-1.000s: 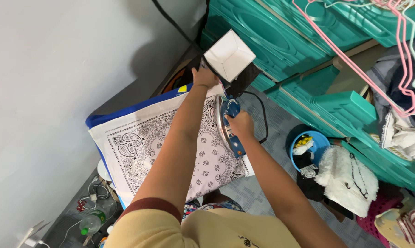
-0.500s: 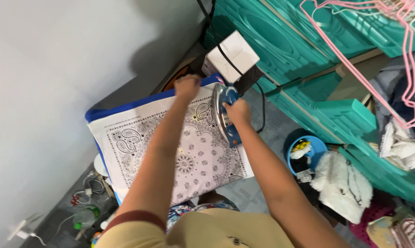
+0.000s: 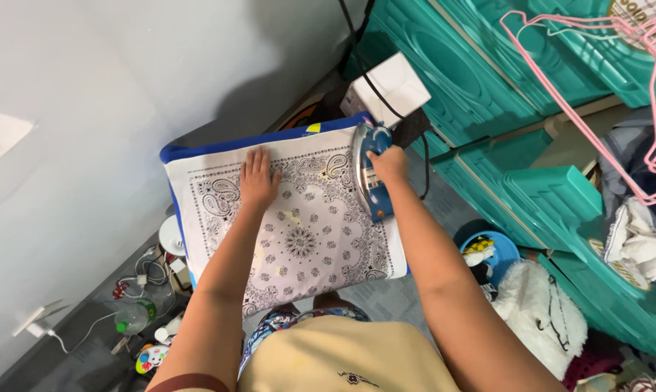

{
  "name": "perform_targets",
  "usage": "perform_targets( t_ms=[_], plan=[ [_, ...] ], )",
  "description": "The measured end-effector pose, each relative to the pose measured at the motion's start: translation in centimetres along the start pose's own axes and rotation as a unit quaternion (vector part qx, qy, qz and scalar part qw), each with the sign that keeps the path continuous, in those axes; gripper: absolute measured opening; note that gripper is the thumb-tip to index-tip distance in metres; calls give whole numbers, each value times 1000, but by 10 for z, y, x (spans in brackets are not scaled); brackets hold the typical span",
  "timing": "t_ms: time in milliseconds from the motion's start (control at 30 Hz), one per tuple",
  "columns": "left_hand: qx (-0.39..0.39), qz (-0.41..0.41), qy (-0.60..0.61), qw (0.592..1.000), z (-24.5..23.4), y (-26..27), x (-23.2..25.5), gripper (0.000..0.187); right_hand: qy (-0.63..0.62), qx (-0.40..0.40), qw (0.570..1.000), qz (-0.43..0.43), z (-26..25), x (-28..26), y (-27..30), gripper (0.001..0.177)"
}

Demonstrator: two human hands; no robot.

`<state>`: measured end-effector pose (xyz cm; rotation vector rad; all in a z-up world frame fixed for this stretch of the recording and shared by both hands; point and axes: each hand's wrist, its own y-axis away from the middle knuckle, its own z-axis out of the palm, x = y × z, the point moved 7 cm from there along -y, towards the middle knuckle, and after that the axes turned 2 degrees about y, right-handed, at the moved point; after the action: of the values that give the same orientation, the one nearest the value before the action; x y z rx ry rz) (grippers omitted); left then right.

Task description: The person irons a white patterned cloth on a blue ironing board using a blue electric iron. They smooth the fabric with their left hand while moving the iron back and forth, then flip the cloth over to iron the other side.

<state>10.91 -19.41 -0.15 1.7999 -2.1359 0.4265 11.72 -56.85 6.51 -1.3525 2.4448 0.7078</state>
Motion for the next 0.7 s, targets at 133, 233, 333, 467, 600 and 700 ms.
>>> perform_targets(
  t_ms=[133, 233, 333, 467, 600, 700],
  plan=[
    [-48, -30, -44, 997, 3, 24, -16, 72, 9, -25, 999, 21, 1, 22, 25, 53],
    [-62, -41, -74, 995, -1, 36, -26, 74, 18, -11, 999, 32, 0, 30, 34, 55],
    [-53, -39, -83, 994, -7, 47, -32, 76, 14, 4, 1000, 3, 1, 26, 25, 57],
    [-50, -52, -62, 995, -14, 54, -38, 77, 40, -7, 999, -16, 4, 8, -8, 57],
    [-20, -57, -70, 996, -18, 60, -42, 77, 21, -8, 999, -44, 10, -17, -34, 56],
    [-16, -69, -79, 994, -16, 63, -45, 77, 11, -14, 998, -62, 13, -31, -48, 54]
  ],
)
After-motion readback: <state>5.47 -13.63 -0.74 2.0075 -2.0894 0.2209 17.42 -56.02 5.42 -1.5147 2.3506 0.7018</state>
